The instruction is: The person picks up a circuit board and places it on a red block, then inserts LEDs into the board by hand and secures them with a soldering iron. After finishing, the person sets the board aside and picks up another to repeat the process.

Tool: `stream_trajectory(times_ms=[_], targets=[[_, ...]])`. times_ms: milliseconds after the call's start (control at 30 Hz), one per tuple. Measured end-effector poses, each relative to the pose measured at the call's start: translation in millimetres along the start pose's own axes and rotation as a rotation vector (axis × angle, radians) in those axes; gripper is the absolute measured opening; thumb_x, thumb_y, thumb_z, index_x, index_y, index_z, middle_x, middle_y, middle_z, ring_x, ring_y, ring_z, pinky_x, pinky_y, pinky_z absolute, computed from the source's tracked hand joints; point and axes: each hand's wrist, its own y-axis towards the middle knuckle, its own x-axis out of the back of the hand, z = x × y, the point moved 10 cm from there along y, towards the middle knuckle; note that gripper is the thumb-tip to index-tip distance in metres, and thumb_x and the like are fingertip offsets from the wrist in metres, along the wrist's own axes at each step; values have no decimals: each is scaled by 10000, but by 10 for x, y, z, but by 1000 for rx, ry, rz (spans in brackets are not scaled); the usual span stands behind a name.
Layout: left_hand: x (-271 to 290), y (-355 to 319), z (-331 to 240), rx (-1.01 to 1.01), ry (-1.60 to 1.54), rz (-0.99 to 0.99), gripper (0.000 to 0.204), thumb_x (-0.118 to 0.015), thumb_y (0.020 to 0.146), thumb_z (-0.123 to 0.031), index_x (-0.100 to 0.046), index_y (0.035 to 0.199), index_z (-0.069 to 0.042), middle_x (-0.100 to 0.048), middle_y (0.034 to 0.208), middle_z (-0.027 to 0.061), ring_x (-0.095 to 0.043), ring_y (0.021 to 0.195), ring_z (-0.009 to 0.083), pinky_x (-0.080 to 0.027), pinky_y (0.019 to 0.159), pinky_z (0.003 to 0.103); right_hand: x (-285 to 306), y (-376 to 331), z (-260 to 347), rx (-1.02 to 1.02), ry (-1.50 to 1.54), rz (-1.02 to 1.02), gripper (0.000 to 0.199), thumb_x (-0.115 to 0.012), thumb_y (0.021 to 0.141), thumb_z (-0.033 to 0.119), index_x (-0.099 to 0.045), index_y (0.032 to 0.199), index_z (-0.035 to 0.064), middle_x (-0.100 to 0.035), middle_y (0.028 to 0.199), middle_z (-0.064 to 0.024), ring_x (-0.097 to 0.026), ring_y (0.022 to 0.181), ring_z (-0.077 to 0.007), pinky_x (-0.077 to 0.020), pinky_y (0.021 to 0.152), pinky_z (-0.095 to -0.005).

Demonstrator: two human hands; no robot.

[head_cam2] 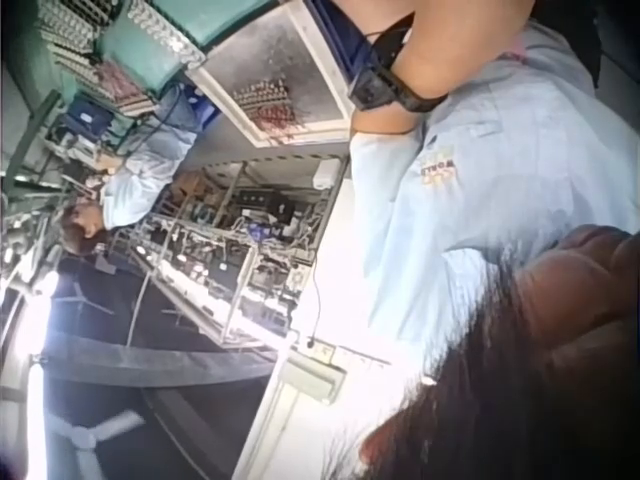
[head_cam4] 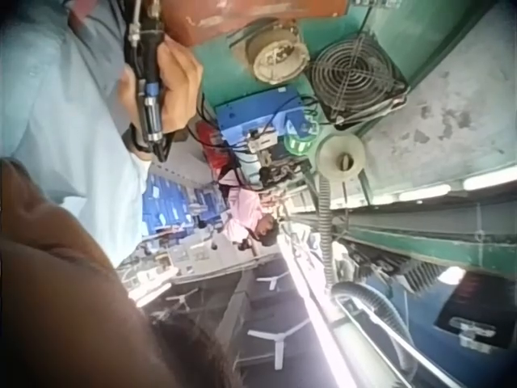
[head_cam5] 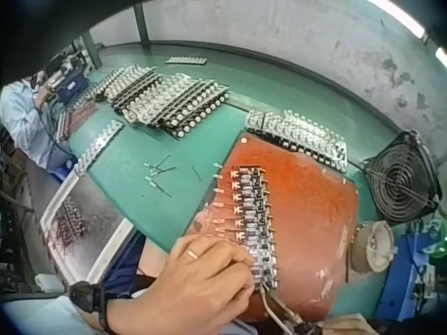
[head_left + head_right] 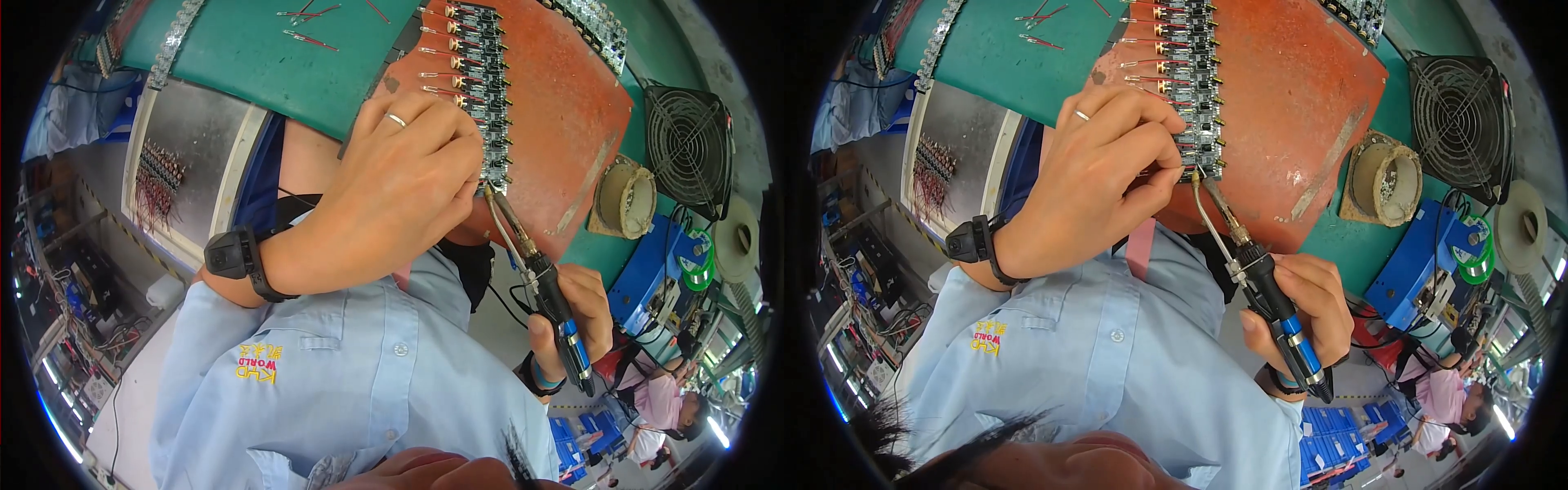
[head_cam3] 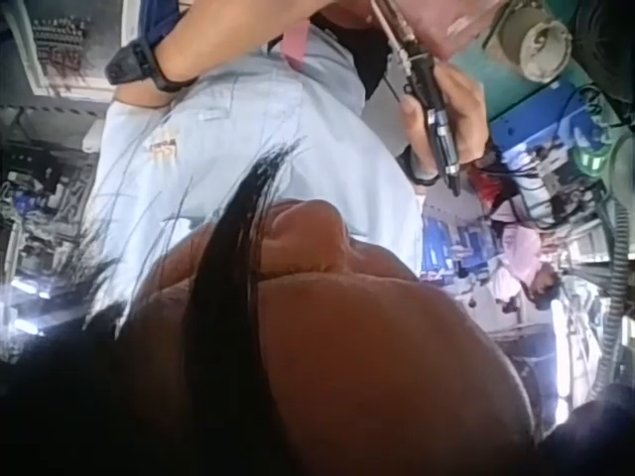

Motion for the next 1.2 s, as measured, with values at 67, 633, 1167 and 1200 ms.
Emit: stream_trajectory(times_ms=[67,633,1167,1200], targets=[[4,3,-3,-11,-4,-4,144,-684,690,-44,-565,748,-99,-590,1015,13,-526,997,243,-368,859,364,4,12,3,-11,5,8,445,-821,676,214,-607,965,-48,-660,909,-200,-642,807,-307,-519,719,-387],[22,6,-12,-6,-3,7,143,-676,691,-36,-558,745,-95,-588,995,18,-524,984,243,-374,849,365,39,48,156,57,-72,62,492,-837,652,201,-604,992,-68,-653,906,-217,-645,813,-321,-527,712,-399],[70,12,45,-64,-86,83,117,-689,738,-45,-612,823,-69,-620,1042,43,-564,988,257,-403,878,355,442,-35,-690,-39,335,-474,530,-578,919,376,-467,1210,-53,-614,990,-180,-597,877,-249,-480,797,-411],[187,14,101,-61,-102,15,118,-687,752,-43,-620,848,-58,-625,1056,56,-574,988,256,-414,877,346,446,-27,-778,-17,437,-520,524,-556,934,369,-448,1236,-45,-609,1003,-176,-594,884,-240,-483,801,-408]])
